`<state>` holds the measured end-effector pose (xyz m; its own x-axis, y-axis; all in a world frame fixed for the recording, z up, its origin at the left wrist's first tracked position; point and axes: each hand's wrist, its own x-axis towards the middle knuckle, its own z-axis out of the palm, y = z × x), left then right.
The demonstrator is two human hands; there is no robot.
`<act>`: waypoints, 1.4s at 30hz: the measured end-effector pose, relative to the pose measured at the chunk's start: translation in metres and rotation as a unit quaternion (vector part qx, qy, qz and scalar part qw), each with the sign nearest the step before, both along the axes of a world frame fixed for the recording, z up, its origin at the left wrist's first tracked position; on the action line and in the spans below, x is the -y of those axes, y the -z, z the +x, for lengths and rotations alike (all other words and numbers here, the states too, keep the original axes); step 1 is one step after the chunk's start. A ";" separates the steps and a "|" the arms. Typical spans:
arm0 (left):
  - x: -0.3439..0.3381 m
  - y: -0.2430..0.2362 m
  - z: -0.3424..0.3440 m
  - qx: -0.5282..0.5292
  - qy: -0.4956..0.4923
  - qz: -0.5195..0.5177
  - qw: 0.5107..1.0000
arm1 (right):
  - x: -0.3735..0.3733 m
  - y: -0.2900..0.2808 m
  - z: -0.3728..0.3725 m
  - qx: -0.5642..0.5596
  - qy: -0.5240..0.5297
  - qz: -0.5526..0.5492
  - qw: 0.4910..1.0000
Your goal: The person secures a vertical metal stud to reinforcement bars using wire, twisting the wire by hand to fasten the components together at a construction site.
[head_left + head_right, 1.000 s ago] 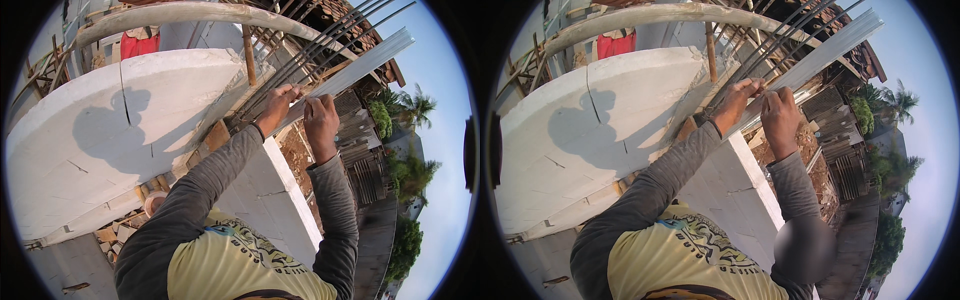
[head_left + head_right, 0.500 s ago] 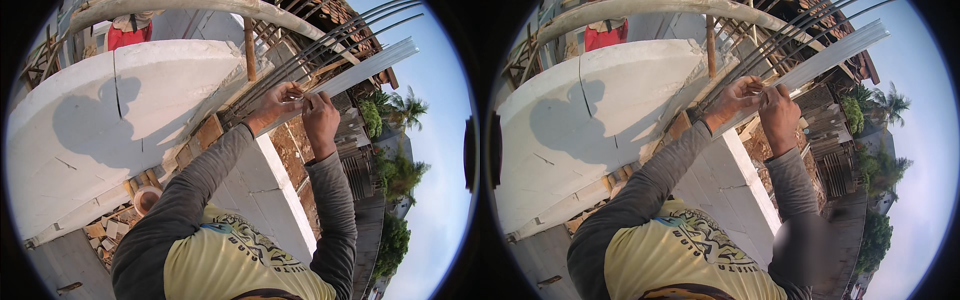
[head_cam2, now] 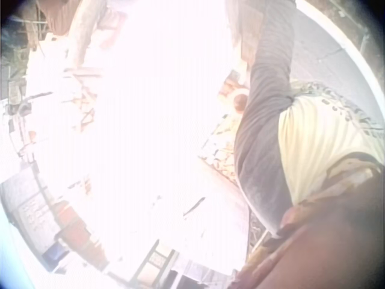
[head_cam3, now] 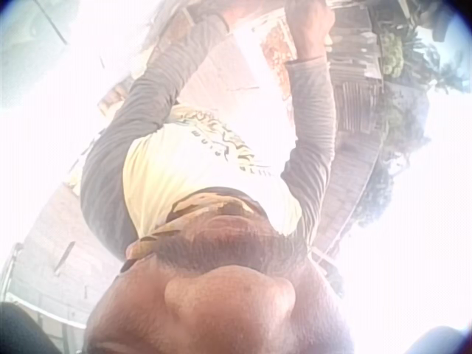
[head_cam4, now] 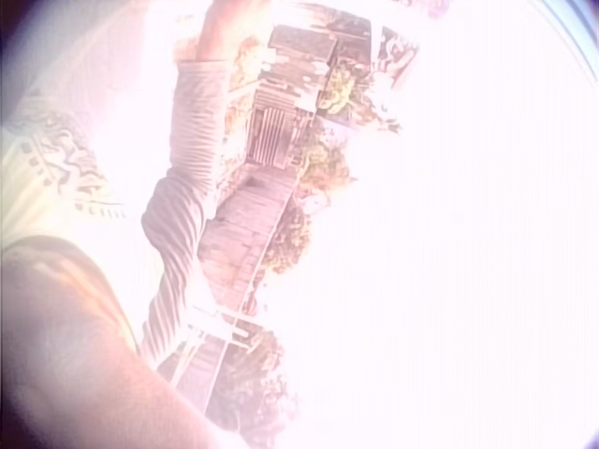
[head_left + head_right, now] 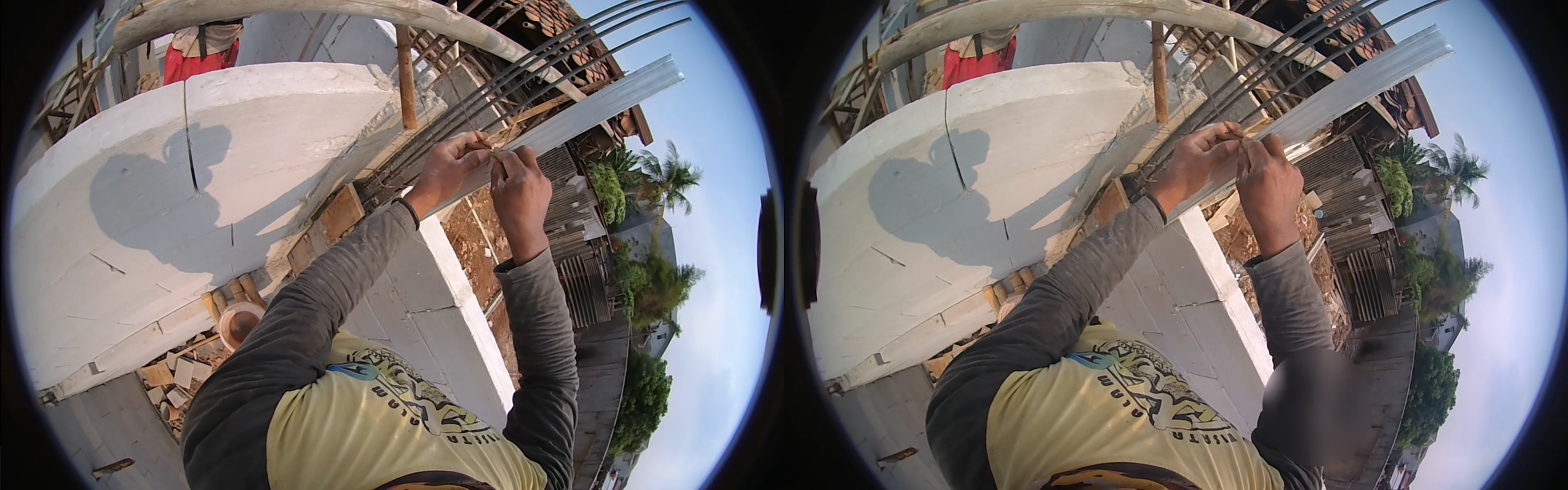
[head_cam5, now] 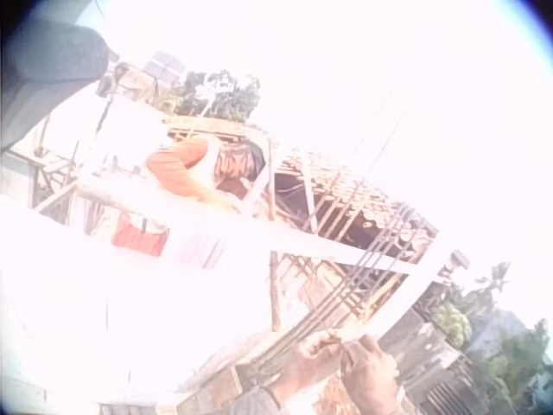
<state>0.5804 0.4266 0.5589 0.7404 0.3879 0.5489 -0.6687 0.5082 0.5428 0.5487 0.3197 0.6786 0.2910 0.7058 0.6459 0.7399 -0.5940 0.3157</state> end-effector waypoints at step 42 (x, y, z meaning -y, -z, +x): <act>0.009 -0.009 0.013 -0.119 -0.086 -0.037 0.988 | -0.001 -0.022 0.010 0.128 -0.091 -0.207 0.966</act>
<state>0.5934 0.4174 0.5676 0.7644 0.5523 0.3327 -0.6070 0.4424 0.6601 0.5589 0.3204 0.7004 0.0061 0.9436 0.3311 0.6855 -0.2450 0.6856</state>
